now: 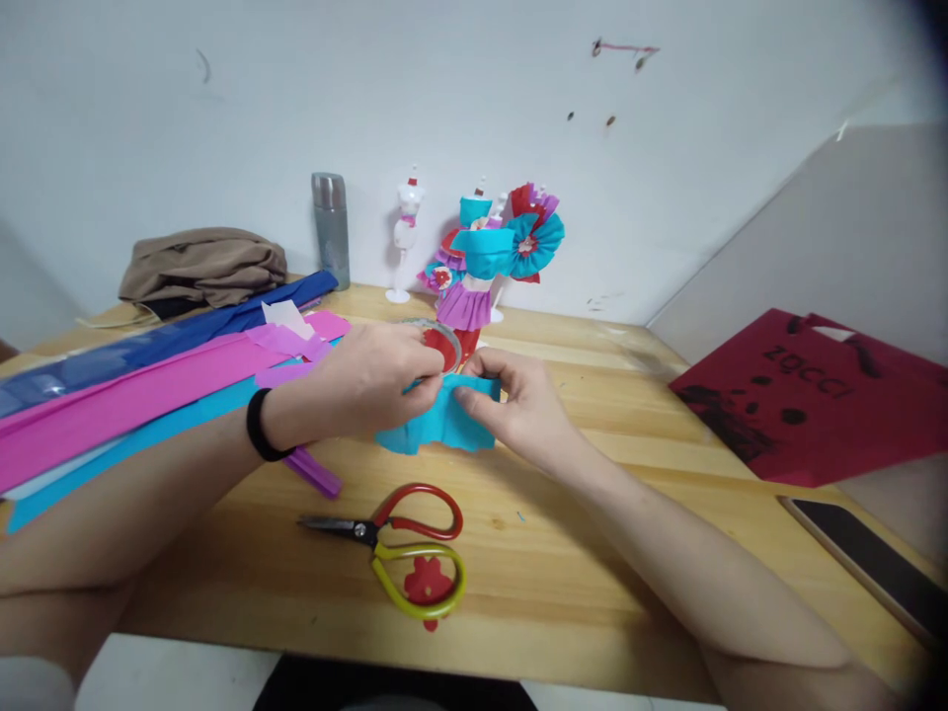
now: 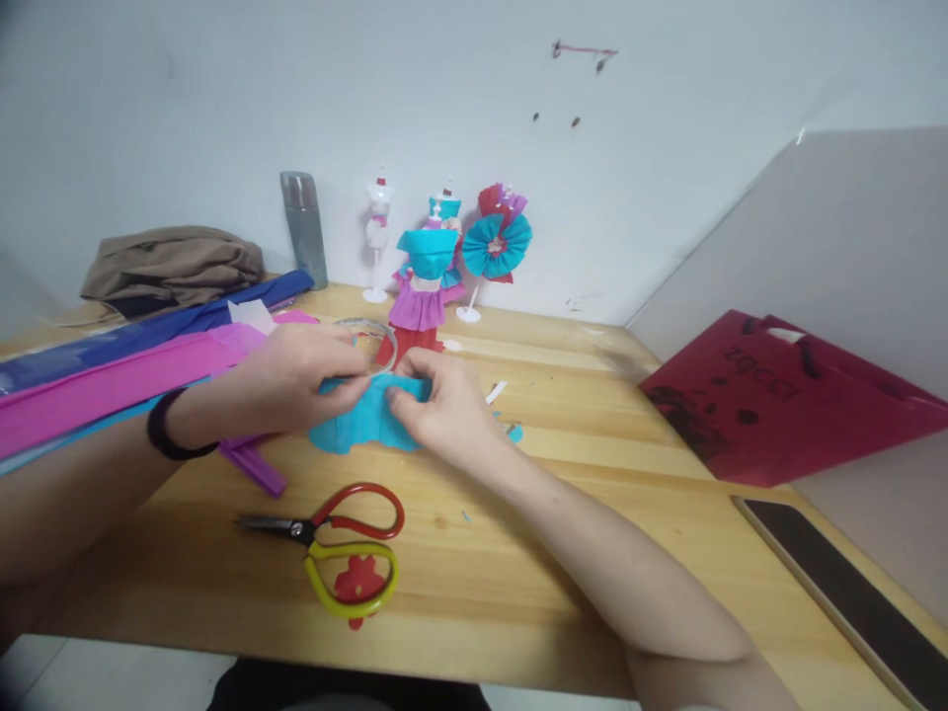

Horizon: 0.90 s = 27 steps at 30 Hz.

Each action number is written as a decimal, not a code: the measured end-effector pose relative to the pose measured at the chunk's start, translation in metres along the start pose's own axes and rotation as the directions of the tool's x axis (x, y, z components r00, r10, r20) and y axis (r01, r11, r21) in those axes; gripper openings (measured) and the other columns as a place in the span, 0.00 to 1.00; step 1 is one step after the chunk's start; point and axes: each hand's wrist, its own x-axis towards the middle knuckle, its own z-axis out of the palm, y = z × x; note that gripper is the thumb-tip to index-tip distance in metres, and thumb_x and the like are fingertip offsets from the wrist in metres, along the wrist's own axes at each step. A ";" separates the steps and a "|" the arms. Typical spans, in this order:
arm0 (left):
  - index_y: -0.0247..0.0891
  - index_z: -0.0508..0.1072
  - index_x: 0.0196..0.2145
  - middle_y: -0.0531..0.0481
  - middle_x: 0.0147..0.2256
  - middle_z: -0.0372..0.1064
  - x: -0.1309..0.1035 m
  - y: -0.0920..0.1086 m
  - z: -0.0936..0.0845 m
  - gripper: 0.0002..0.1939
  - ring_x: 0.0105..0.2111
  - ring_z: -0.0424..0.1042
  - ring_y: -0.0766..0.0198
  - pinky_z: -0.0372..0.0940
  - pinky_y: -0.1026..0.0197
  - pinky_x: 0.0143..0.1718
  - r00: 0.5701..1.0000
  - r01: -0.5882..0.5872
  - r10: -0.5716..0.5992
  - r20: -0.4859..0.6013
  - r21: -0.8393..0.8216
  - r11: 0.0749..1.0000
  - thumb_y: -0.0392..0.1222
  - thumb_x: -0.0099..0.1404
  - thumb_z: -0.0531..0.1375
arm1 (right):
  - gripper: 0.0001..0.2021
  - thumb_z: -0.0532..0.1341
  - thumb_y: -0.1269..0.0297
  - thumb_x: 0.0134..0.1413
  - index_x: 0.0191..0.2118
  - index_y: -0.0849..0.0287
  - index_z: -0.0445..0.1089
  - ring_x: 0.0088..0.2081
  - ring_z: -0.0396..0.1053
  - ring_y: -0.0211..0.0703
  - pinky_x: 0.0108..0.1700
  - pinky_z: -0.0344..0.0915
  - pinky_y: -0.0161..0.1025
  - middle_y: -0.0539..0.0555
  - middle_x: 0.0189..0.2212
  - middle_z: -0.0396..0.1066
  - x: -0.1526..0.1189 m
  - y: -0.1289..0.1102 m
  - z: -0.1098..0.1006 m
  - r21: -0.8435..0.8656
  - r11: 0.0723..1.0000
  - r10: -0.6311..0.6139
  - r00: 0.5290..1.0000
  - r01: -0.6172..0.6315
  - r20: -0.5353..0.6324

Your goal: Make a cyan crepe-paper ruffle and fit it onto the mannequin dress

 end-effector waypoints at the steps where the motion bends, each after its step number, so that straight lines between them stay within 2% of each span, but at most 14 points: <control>1: 0.36 0.64 0.20 0.51 0.21 0.62 0.001 -0.001 0.001 0.12 0.23 0.59 0.67 0.48 0.61 0.25 1.000 0.027 -0.026 0.016 -0.067 0.997 0.34 0.61 0.53 | 0.09 0.62 0.63 0.47 0.22 0.56 0.62 0.25 0.58 0.38 0.27 0.54 0.37 0.48 0.20 0.61 0.000 -0.001 0.000 0.011 1.000 0.003 1.000 -0.003 -0.002; 4: 0.36 0.59 0.19 0.55 0.19 0.54 0.003 -0.003 0.003 0.14 0.21 0.55 0.70 0.47 0.62 0.24 0.990 0.124 -0.101 0.101 -0.258 0.958 0.35 0.62 0.53 | 0.11 0.64 0.58 0.47 0.23 0.56 0.64 0.25 0.59 0.38 0.27 0.56 0.37 0.49 0.21 0.64 0.000 -0.003 0.000 0.067 0.998 0.007 1.000 -0.006 -0.018; 7: 0.37 0.57 0.18 0.57 0.18 0.47 0.006 -0.005 0.004 0.16 0.20 0.51 0.71 0.44 0.63 0.23 0.968 0.225 -0.153 0.199 -0.422 0.878 0.39 0.62 0.53 | 0.09 0.64 0.60 0.46 0.23 0.57 0.65 0.24 0.59 0.37 0.27 0.56 0.37 0.49 0.21 0.64 0.000 -0.007 -0.001 0.111 0.994 0.016 1.000 -0.015 -0.007; 13: 0.34 0.67 0.22 0.56 0.20 0.55 0.008 -0.008 0.006 0.15 0.21 0.55 0.71 0.49 0.66 0.22 0.898 0.420 -0.178 0.403 -0.663 0.620 0.45 0.63 0.56 | 0.08 0.65 0.62 0.43 0.23 0.58 0.66 0.24 0.57 0.35 0.28 0.55 0.35 0.46 0.20 0.62 -0.002 -0.012 -0.004 0.227 0.970 0.076 0.996 -0.085 0.048; 17: 0.33 0.69 0.25 0.55 0.22 0.60 0.007 -0.012 0.003 0.15 0.24 0.59 0.70 0.55 0.67 0.25 0.878 0.457 -0.125 0.461 -0.733 0.505 0.47 0.64 0.58 | 0.09 0.66 0.61 0.42 0.23 0.58 0.66 0.24 0.56 0.34 0.26 0.53 0.35 0.46 0.20 0.62 -0.003 -0.011 -0.006 0.298 0.943 0.138 0.989 -0.148 0.055; 21: 0.33 0.70 0.26 0.54 0.24 0.63 0.006 -0.017 0.004 0.15 0.25 0.62 0.69 0.58 0.68 0.25 0.876 0.450 -0.060 0.478 -0.767 0.458 0.46 0.66 0.57 | 0.08 0.65 0.62 0.42 0.23 0.58 0.66 0.23 0.55 0.34 0.24 0.51 0.35 0.46 0.19 0.61 -0.002 -0.009 -0.006 0.297 0.941 0.151 0.987 -0.161 0.055; 27: 0.33 0.73 0.28 0.53 0.24 0.67 0.006 -0.021 0.003 0.14 0.26 0.66 0.67 0.59 0.67 0.25 0.864 0.458 -0.053 0.501 -0.738 0.496 0.47 0.64 0.59 | 0.06 0.64 0.63 0.41 0.23 0.57 0.66 0.22 0.55 0.34 0.23 0.51 0.35 0.46 0.19 0.61 -0.001 -0.008 -0.005 0.295 0.937 0.163 0.982 -0.185 0.096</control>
